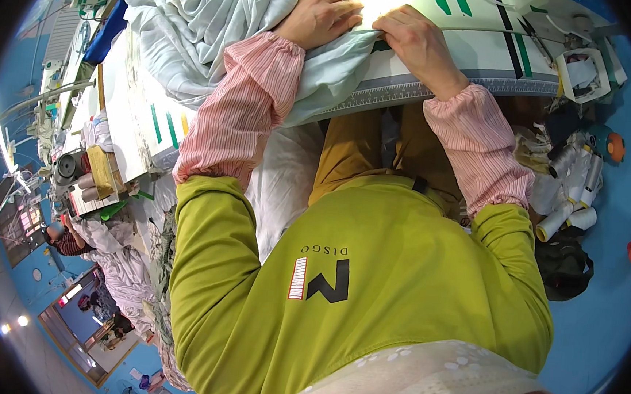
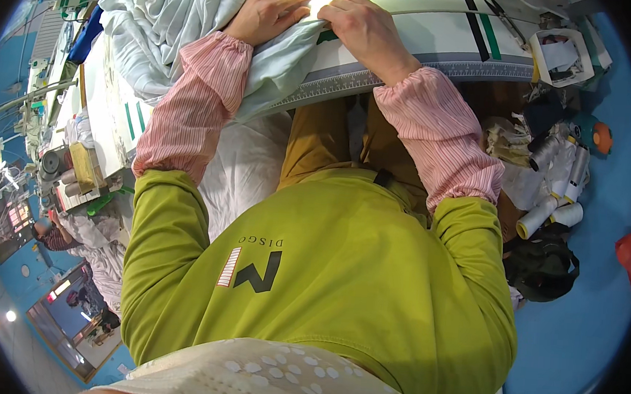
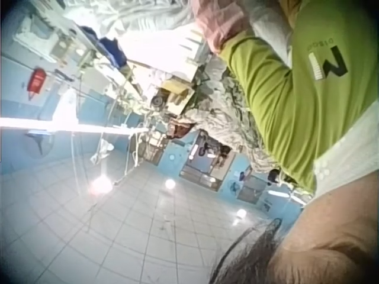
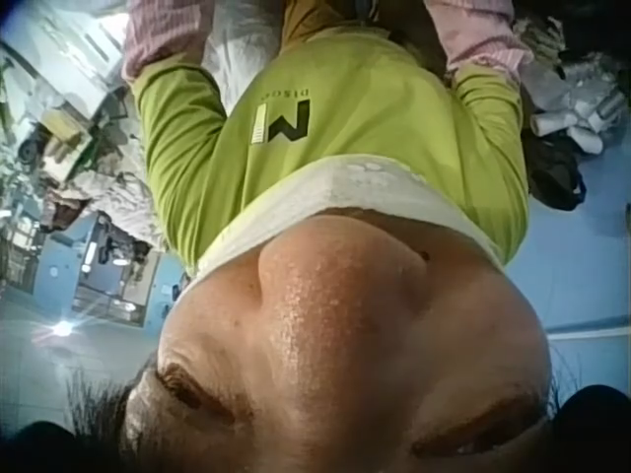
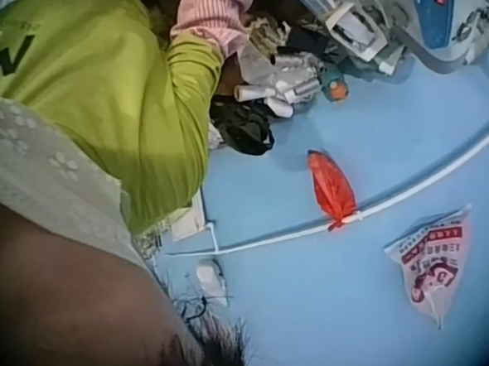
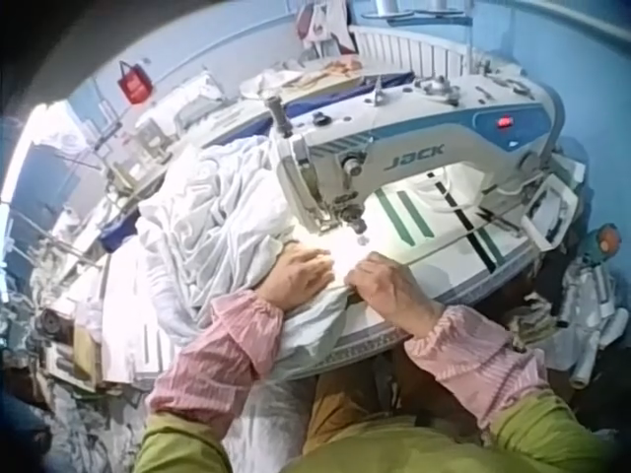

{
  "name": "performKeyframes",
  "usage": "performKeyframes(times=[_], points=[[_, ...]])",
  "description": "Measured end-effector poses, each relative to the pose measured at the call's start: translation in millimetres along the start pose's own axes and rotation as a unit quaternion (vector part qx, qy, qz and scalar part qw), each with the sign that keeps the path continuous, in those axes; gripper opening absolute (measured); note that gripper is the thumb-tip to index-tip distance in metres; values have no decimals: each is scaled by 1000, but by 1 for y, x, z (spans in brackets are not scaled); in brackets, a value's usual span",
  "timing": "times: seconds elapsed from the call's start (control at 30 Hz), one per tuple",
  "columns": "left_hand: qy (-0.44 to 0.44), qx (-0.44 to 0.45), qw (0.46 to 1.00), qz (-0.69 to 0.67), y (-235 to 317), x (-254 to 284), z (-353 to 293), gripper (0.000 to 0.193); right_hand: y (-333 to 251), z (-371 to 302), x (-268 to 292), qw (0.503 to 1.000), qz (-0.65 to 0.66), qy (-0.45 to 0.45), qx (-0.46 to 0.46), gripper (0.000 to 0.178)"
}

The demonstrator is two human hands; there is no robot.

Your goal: The person is using a sewing machine to process white pillowcases in a factory environment.

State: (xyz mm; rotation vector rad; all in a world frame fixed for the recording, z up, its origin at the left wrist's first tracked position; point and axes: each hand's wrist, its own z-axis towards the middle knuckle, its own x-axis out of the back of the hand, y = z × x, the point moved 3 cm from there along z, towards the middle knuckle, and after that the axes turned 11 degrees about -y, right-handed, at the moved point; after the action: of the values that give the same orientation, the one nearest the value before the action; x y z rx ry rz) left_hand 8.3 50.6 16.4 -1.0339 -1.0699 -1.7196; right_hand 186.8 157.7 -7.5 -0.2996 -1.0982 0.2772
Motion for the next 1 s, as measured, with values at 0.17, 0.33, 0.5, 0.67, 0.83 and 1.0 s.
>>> performKeyframes(times=[0.17, 0.33, 0.5, 0.67, 0.83, 1.0], points=[[-77, 89, 993, -12, 47, 4, 11, 40, 69, 43, -8, 997, -52, -40, 42, 17], [-104, 173, 962, 182, 81, -21, -7, 18, 86, 79, -7, 988, 131, -24, 74, 12], [-111, 15, 981, 157, -23, 31, -49, 28, 44, 53, 12, 981, -135, -137, 5, 10], [-166, 58, 931, 319, -53, 45, -22, 24, 8, 36, 21, 995, -99, 4, 0, 7], [-112, 187, 928, 303, 35, 27, -10, 20, 5, 34, 28, 993, -95, 63, 33, 8], [79, 101, 986, 107, 48, -16, 0, 17, 19, 47, 26, 986, -143, 5, 83, 12]])
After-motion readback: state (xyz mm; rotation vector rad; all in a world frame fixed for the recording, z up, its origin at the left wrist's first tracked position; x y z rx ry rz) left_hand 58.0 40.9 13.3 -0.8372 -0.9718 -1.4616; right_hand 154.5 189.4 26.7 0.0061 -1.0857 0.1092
